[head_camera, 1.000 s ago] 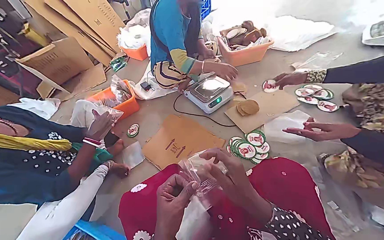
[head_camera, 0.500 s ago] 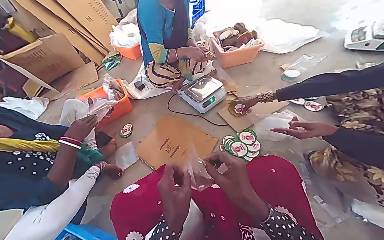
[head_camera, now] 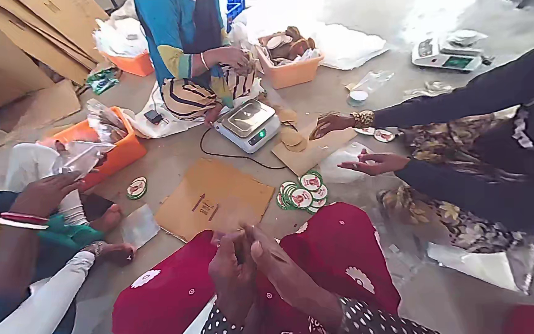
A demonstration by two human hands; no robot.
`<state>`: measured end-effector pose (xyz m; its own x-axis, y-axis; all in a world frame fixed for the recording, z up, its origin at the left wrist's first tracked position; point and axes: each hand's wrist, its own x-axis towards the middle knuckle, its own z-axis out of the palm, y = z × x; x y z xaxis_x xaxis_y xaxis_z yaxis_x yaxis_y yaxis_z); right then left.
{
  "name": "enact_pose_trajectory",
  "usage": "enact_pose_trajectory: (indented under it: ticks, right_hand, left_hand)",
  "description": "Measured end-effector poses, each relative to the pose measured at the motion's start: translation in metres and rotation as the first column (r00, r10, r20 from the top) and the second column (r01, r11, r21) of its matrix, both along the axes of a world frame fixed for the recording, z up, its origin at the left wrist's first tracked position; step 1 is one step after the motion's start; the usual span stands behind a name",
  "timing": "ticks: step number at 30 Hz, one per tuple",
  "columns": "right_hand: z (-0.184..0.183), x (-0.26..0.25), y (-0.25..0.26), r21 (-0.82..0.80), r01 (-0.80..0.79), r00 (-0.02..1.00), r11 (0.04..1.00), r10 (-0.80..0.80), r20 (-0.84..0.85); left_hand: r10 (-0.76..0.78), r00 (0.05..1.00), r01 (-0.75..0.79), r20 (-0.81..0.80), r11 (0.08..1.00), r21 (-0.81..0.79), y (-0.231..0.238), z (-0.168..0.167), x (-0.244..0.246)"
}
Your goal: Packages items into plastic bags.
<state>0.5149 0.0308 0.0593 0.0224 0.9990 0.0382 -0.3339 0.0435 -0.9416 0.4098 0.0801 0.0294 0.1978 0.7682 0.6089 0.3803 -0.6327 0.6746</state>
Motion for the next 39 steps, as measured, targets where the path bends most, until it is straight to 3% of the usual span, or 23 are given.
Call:
enact_pose_trajectory:
  ticks: [4, 8, 10, 12, 14, 16, 17, 19, 22, 23, 25, 26, 27, 28, 29, 32, 39]
  right_hand:
    - [-0.011, 0.0, 0.028, -0.199, 0.041, 0.937, 0.979, -0.107, -0.333]
    - [-0.04, -0.005, 0.047, -0.122, -0.099, 0.896, 0.988, 0.035, -0.444]
    - [-0.034, -0.002, 0.048, -0.082, -0.12, 0.954, 0.989, 0.092, -0.287]
    - [-0.021, 0.009, 0.045, -0.043, -0.147, 0.989, 0.988, 0.146, -0.023]
    - [-0.014, 0.032, 0.046, -0.011, -0.054, 0.97, 0.998, 0.055, 0.235]
    - [-0.029, 0.073, 0.063, 0.033, 0.172, 0.815, 0.985, -0.161, 0.557]
    - [-0.043, 0.102, 0.077, 0.001, 0.245, 0.687, 0.969, -0.175, 0.706]
    - [-0.083, 0.164, 0.11, -0.165, 0.301, 0.458, 0.939, 0.01, 0.889]
    - [-0.144, 0.227, 0.138, -0.346, 0.338, 0.16, 0.875, 0.309, 0.938]
    - [-0.143, 0.23, 0.136, -0.424, 0.354, 0.123, 0.834, 0.408, 0.905]
    - [-0.11, 0.217, 0.133, -0.661, 0.409, 0.11, 0.629, 0.685, 0.72]
    - [-0.11, 0.216, 0.131, -0.69, 0.444, 0.124, 0.571, 0.724, 0.679]
    - [-0.15, 0.225, 0.127, -0.467, 0.521, 0.053, 0.715, 0.519, 0.853]
    - [-0.176, 0.238, 0.134, -0.439, 0.548, 0.067, 0.713, 0.485, 0.872]
    - [-0.187, 0.247, 0.144, -0.511, 0.552, 0.13, 0.659, 0.537, 0.833]
    - [-0.186, 0.26, 0.153, -0.584, 0.573, 0.214, 0.575, 0.582, 0.784]
    - [-0.178, 0.261, 0.146, -0.505, 0.587, 0.359, 0.633, 0.355, 0.863]
  left_hand:
    - [-0.028, 0.999, 0.031, -0.026, 0.992, 0.126, -0.026, -0.009, 0.008]
    - [0.011, 0.998, -0.002, -0.063, 0.991, 0.134, -0.014, -0.014, 0.0]
    - [0.018, 0.996, -0.012, -0.082, 0.997, 0.077, 0.002, -0.012, -0.008]
    - [0.045, 0.996, -0.045, -0.08, 0.999, 0.003, 0.03, -0.013, -0.019]
    - [0.085, 0.995, -0.089, -0.052, 0.992, -0.085, 0.062, -0.015, -0.032]
    - [0.122, 0.992, -0.123, -0.02, 0.977, -0.171, 0.094, -0.019, -0.044]
    - [0.141, 0.99, -0.136, 0.006, 0.968, -0.213, 0.11, -0.023, -0.049]
    - [0.175, 0.981, -0.14, 0.087, 0.94, -0.311, 0.134, -0.037, -0.057]
    - [0.238, 0.964, -0.161, 0.121, 0.88, -0.447, 0.154, -0.066, -0.064]
    - [0.254, 0.96, -0.166, 0.115, 0.854, -0.494, 0.157, -0.075, -0.066]
    - [0.262, 0.958, -0.156, 0.112, 0.81, -0.566, 0.159, -0.084, -0.068]
    - [0.267, 0.956, -0.15, 0.117, 0.795, -0.588, 0.159, -0.084, -0.068]
    - [0.272, 0.954, -0.145, 0.126, 0.786, -0.601, 0.16, -0.084, -0.067]
    - [0.273, 0.952, -0.139, 0.135, 0.784, -0.605, 0.161, -0.084, -0.067]
    - [0.275, 0.951, -0.133, 0.143, 0.779, -0.613, 0.162, -0.084, -0.067]
    - [0.291, 0.941, -0.114, 0.173, 0.754, -0.647, 0.165, -0.082, -0.063]
    - [0.278, 0.936, -0.078, 0.217, 0.762, -0.643, 0.167, -0.08, -0.063]
